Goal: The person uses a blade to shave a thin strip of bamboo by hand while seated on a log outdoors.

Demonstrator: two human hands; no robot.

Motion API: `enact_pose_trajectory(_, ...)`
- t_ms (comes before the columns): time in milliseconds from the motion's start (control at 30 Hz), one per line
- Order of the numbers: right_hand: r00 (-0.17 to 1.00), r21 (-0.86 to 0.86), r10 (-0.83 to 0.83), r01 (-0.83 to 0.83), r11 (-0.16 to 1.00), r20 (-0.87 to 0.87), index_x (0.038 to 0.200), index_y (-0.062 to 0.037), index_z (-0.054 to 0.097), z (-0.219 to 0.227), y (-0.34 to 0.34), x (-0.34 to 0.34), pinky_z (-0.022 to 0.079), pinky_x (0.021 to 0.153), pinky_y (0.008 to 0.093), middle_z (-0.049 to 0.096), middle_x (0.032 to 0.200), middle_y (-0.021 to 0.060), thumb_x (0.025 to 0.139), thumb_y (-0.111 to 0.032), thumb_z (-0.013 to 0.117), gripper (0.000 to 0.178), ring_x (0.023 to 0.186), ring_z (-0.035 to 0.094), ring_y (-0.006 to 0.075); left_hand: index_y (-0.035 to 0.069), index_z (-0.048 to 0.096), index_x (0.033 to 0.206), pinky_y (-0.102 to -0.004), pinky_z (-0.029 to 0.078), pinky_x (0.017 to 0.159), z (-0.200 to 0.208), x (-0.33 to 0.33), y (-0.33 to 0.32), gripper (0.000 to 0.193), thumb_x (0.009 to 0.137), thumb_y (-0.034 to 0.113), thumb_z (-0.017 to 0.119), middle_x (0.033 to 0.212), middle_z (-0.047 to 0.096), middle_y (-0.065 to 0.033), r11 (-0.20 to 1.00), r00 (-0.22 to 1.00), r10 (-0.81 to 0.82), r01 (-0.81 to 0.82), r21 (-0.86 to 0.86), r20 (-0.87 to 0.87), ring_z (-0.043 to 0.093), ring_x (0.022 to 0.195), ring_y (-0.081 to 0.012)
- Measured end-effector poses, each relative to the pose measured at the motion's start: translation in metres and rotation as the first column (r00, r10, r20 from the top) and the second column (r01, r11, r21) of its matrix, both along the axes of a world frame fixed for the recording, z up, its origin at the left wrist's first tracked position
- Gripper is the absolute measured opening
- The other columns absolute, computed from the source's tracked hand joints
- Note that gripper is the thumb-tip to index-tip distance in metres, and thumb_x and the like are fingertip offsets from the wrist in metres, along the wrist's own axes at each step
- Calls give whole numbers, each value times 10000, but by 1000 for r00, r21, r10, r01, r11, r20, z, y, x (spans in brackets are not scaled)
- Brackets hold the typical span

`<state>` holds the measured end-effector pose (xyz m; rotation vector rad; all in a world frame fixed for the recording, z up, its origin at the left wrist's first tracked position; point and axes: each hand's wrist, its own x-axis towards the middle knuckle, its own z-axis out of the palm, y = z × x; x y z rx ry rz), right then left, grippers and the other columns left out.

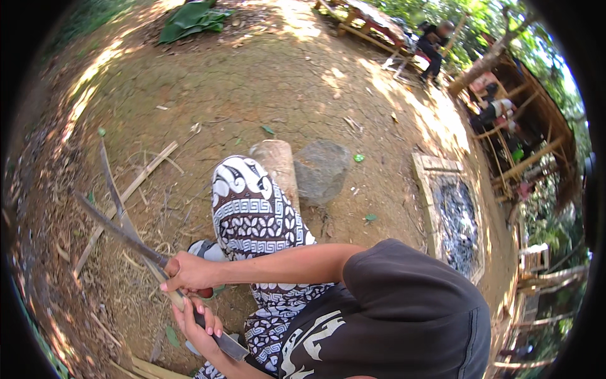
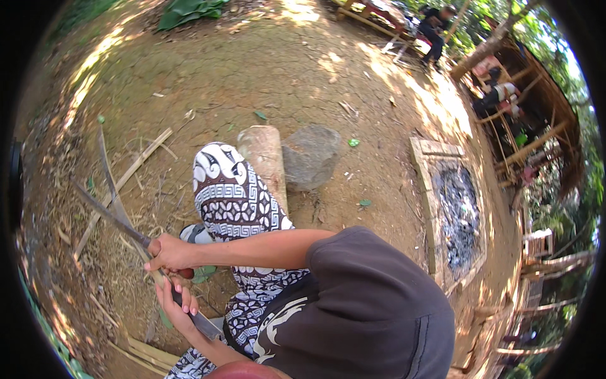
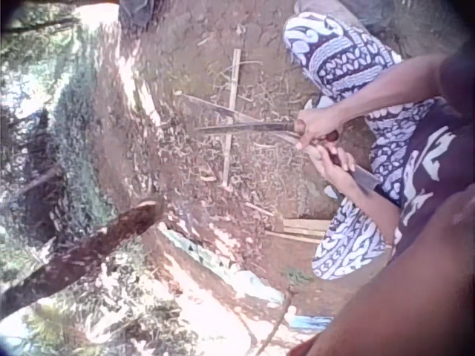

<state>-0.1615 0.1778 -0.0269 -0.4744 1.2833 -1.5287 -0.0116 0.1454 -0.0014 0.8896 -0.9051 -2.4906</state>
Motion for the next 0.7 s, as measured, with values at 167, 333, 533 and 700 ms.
enact_pose_trajectory(167, 985, 82, -11, 25, 996, -174, 595, -79, 313, 0, 6, -9, 312, 433, 336, 356, 524, -36, 807, -104, 762, 498, 468, 378, 88, 83, 396, 1242, -221, 247, 262, -28, -7, -10, 262, 1048, 245, 465, 735, 432, -25, 980, 986, -116, 134, -148, 123, 304, 348, -53)
enact_pose_trajectory(333, 973, 65, -110, 125, 990, -205, 579, -70, 311, -25, 2, -12, 328, 431, 377, 373, 515, 2, 774, -121, 782, 513, 453, 397, 133, 100, 387, 1274, -229, 236, 275, -41, -16, -12, 294, 1046, 263, 475, 729, 423, -23, 946, 963, -160, 212, -245, 216, 298, 343, -56)
enact_pose_trajectory(533, 939, 182, -47, 115, 977, -341, 610, -39, 349, -9, 3, -22, 350, 475, 401, 394, 522, 32, 776, -180, 786, 488, 490, 396, 164, 106, 407, 1193, -230, 238, 272, -46, -26, -18, 231, 1046, 271, 472, 726, 421, -24, 954, 967, -176, 214, -209, 183, 310, 345, -58)
enact_pose_trajectory(700, 909, 261, -22, 143, 955, -417, 629, -35, 385, -21, -1, -17, 358, 485, 422, 445, 537, 42, 805, -198, 772, 455, 500, 407, 187, 102, 418, 1131, -239, 244, 271, -56, -25, -19, 192, 1043, 263, 477, 726, 421, -25, 948, 958, -201, 243, -205, 205, 315, 343, -69)
